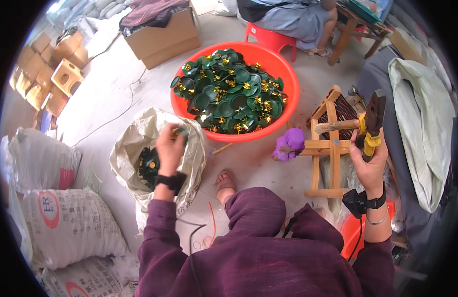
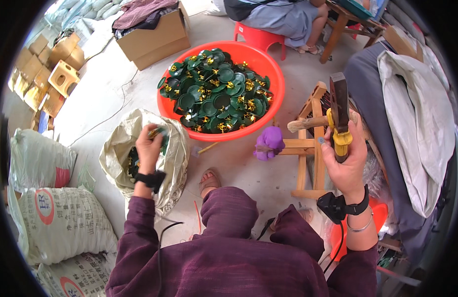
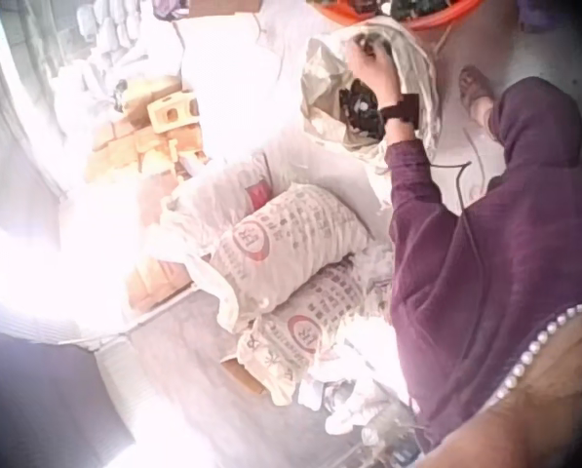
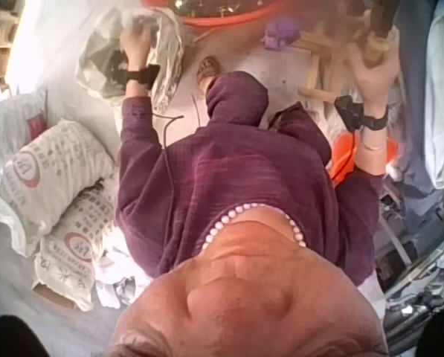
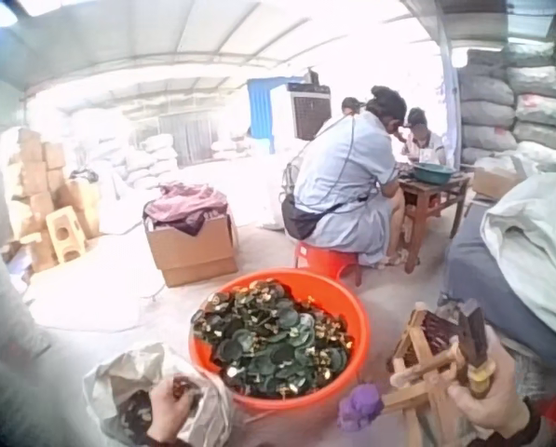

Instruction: Using pliers to press and assemble small green and yellow plastic parts together.

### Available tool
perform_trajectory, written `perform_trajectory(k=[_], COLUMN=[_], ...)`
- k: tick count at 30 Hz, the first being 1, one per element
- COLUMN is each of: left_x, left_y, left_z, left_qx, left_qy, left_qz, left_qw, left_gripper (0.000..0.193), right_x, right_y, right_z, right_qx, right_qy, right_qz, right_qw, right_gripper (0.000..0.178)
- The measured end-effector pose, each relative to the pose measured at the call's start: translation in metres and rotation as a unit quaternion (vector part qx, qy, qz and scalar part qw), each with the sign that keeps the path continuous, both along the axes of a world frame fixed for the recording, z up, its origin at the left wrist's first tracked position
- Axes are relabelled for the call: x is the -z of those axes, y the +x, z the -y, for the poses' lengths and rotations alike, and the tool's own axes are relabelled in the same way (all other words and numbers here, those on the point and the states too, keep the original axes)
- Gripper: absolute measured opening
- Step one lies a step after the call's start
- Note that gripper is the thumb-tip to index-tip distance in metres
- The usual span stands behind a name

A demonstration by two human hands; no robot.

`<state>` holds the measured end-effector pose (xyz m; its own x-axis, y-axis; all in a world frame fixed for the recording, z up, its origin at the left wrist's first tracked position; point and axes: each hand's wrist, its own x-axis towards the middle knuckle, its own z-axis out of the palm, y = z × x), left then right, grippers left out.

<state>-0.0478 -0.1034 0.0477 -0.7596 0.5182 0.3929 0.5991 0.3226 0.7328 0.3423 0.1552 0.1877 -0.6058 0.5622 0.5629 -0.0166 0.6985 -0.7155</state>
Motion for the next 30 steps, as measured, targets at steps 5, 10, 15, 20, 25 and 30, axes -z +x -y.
perform_trajectory(k=[5,10,15,20,25,30], left_x=[0.020,0.052,0.104,0.139,0.116,0.018], left_y=[0.005,0.028,0.009,0.003,0.000,0.020], left_z=[-0.022,-0.123,-0.189,-0.218,-0.213,-0.188], left_qx=[0.023,0.188,0.208,0.234,0.215,0.212], left_qy=[-0.064,-0.143,-0.412,-0.572,-0.524,-0.368], left_qz=[-0.165,-0.070,-0.068,-0.123,-0.150,-0.170], left_qw=[0.984,0.969,0.884,0.776,0.810,0.889], left_gripper=[0.037,0.023,0.034,0.027,0.020,0.022], right_x=[-0.001,-0.009,-0.010,-0.008,-0.009,-0.010], right_y=[-0.002,-0.011,-0.003,0.004,0.006,0.019], right_z=[0.009,0.011,0.007,0.002,0.000,-0.005], right_qx=[0.042,0.050,0.067,0.075,0.072,0.084], right_qy=[-0.018,-0.003,-0.034,0.000,-0.009,0.038], right_qz=[0.073,0.094,0.119,0.153,0.145,0.132], right_qw=[0.996,0.994,0.990,0.985,0.987,0.987], right_gripper=[0.043,0.042,0.045,0.046,0.046,0.043])
